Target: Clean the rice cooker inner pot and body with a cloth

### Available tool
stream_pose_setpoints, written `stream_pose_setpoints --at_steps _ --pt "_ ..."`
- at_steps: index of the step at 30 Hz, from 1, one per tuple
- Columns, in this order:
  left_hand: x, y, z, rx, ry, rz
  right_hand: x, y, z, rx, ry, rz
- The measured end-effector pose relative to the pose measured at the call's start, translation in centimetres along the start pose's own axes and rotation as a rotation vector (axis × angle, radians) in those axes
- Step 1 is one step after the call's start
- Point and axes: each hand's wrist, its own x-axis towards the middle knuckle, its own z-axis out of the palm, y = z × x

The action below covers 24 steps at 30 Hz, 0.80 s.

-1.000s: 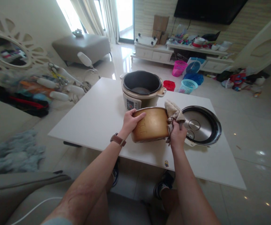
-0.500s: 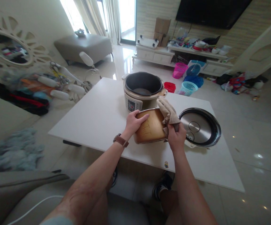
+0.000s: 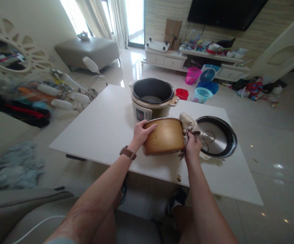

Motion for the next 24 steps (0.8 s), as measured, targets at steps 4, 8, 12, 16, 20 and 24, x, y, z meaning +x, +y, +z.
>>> stream_pose_setpoints --at_steps 4,8,12,16,20,24 --pt "-0.1 -0.1 0.2 -0.014 -0.006 -0.016 -1.3 -1.5 -0.7 -0.109 -0.139 -0.303" --pt "-0.1 -0.4 0.2 -0.040 -0.004 -0.028 -2.0 -1.6 -1.1 -0.167 -0.242 -0.559" --pt "-0.2 -0.6 0.1 -0.057 -0.012 -0.021 -2.0 -1.7 -0.9 -0.136 -0.207 -0.430" --pt "-0.1 -1.1 -0.2 -0.093 -0.013 -0.019 -1.4 -1.5 -0.5 -0.063 -0.126 -0.244" --pt "0.1 -1.9 -0.5 -0.191 -0.045 -0.055 -0.4 -0.6 -0.2 -0.018 -0.067 -0.099" --pt "0.4 -2.1 -0.9 -0.249 -0.112 -0.100 0.1 0.0 -0.1 0.003 -0.014 0.002"
